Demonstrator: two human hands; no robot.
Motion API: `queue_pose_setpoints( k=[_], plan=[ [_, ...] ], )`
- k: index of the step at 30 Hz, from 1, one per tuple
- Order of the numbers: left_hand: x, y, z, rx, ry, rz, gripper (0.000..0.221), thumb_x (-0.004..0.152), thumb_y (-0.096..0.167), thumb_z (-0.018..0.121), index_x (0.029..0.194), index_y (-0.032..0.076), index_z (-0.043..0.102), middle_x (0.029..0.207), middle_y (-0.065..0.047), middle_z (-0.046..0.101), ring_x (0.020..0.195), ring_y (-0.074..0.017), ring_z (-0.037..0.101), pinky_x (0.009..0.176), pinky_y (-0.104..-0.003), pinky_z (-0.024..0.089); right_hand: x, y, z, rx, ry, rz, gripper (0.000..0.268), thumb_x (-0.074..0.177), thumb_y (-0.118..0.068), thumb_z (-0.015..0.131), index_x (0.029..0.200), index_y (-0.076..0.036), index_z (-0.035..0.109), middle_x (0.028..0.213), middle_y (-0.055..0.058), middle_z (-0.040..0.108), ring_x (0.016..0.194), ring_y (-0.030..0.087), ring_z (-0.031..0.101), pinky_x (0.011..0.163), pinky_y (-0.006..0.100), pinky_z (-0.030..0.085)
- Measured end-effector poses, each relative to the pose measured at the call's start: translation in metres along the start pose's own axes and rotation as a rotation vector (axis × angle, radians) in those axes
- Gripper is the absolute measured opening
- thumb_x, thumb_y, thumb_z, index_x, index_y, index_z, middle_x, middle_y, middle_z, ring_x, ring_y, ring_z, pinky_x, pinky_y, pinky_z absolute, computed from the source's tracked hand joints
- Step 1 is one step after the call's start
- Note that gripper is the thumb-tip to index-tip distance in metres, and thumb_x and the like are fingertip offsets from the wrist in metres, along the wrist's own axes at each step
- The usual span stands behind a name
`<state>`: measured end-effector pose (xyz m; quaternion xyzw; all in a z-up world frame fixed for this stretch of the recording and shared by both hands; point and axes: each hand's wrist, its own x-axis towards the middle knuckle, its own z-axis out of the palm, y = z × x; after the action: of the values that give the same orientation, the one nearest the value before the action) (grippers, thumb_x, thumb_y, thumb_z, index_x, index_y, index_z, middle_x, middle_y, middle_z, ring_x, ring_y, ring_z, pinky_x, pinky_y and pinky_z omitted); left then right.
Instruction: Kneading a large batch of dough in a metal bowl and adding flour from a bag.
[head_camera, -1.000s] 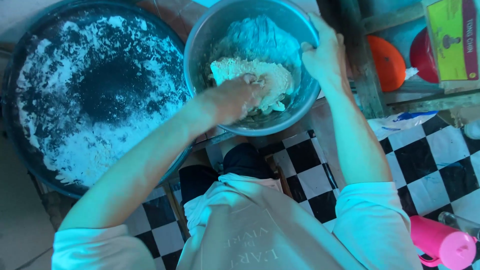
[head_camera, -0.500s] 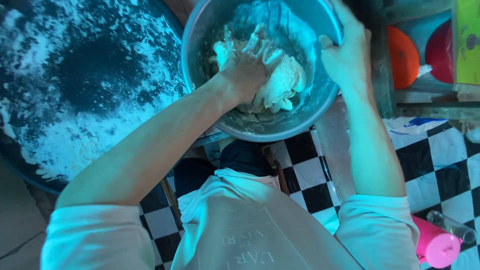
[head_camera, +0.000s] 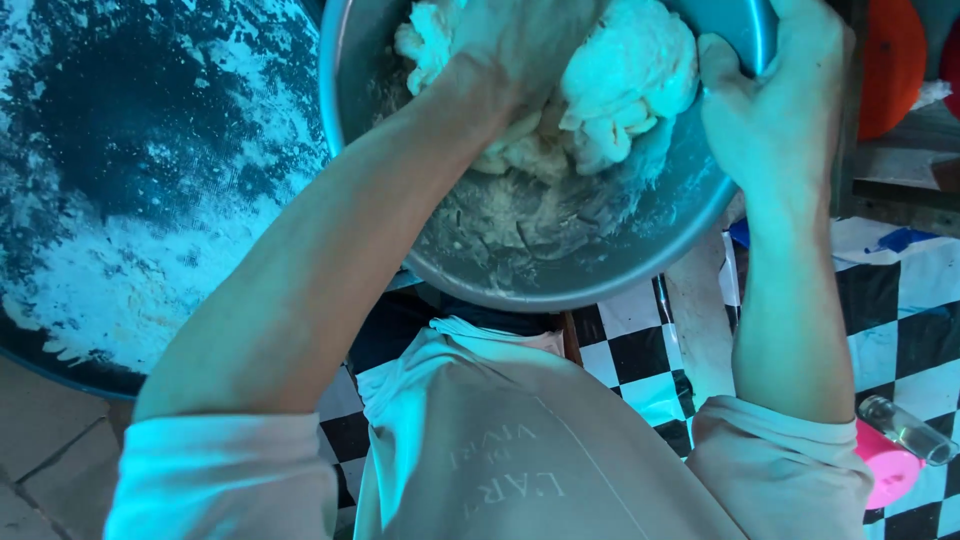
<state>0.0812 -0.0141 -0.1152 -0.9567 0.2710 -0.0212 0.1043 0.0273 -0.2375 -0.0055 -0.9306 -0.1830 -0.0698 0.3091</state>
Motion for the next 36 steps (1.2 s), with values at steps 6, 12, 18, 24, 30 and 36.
queue_pose_setpoints(
  k=[6, 12, 18, 24, 30, 36],
  plan=[
    [0.004, 0.008, 0.044, -0.118, -0.229, -0.016, 0.068, 0.098, 0.03, 0.061, 0.157, 0.024, 0.027, 0.155, -0.002, 0.028, 0.139, -0.0321, 0.026, 0.105, -0.055, 0.032, 0.004, 0.0, 0.011, -0.109, 0.108, 0.048, 0.02, 0.103, 0.004, 0.079, 0.12, 0.003, 0.068, 0.089, 0.015, 0.062, 0.072, 0.03, 0.063, 0.056, 0.045, 0.05],
    [-0.004, -0.008, -0.029, -0.408, -0.375, -0.025, 0.131, 0.061, 0.051, 0.099, 0.161, 0.009, 0.025, 0.164, -0.015, 0.035, 0.149, -0.0392, 0.034, 0.118, -0.052, 0.033, 0.01, -0.032, 0.0, -0.033, -0.123, 0.33, 0.061, 0.104, -0.007, 0.065, 0.158, -0.021, 0.04, 0.128, 0.032, 0.049, 0.12, 0.055, 0.048, 0.096, 0.063, 0.045],
    [-0.064, -0.029, -0.059, -0.55, -0.165, 0.02, 0.057, 0.088, 0.0, 0.07, 0.143, 0.003, 0.055, 0.143, -0.021, 0.055, 0.126, -0.0428, 0.057, 0.1, -0.052, 0.052, 0.01, -0.022, 0.003, -0.028, -0.11, 0.341, 0.051, 0.107, -0.011, 0.068, 0.153, -0.013, 0.046, 0.127, 0.028, 0.049, 0.115, 0.05, 0.051, 0.094, 0.059, 0.048],
    [-0.08, -0.054, -0.098, -0.249, -0.448, -0.104, 0.121, 0.074, 0.056, 0.086, 0.167, 0.024, 0.015, 0.15, -0.027, 0.045, 0.146, -0.0488, 0.031, 0.105, -0.061, 0.043, 0.012, -0.026, 0.003, -0.058, -0.102, 0.31, 0.046, 0.107, -0.011, 0.069, 0.149, -0.007, 0.053, 0.12, 0.029, 0.055, 0.114, 0.049, 0.051, 0.085, 0.057, 0.05],
    [-0.055, -0.037, -0.065, -0.162, -0.476, -0.039, 0.13, 0.074, 0.049, 0.09, 0.168, 0.027, 0.003, 0.165, -0.027, 0.015, 0.128, -0.0508, 0.055, 0.084, -0.054, 0.061, 0.01, -0.011, 0.007, -0.086, -0.02, 0.173, 0.043, 0.102, -0.005, 0.074, 0.142, 0.0, 0.06, 0.113, 0.033, 0.059, 0.109, 0.053, 0.052, 0.085, 0.06, 0.047],
    [-0.018, -0.037, -0.023, -0.319, -0.209, -0.205, 0.074, 0.072, 0.022, 0.089, 0.139, 0.025, 0.056, 0.115, -0.01, 0.068, 0.101, -0.0438, 0.07, 0.064, -0.058, 0.064, 0.009, -0.039, 0.001, -0.022, -0.005, 0.239, 0.05, 0.101, 0.002, 0.071, 0.148, -0.007, 0.055, 0.121, 0.03, 0.062, 0.115, 0.052, 0.056, 0.089, 0.06, 0.051]
  ],
)
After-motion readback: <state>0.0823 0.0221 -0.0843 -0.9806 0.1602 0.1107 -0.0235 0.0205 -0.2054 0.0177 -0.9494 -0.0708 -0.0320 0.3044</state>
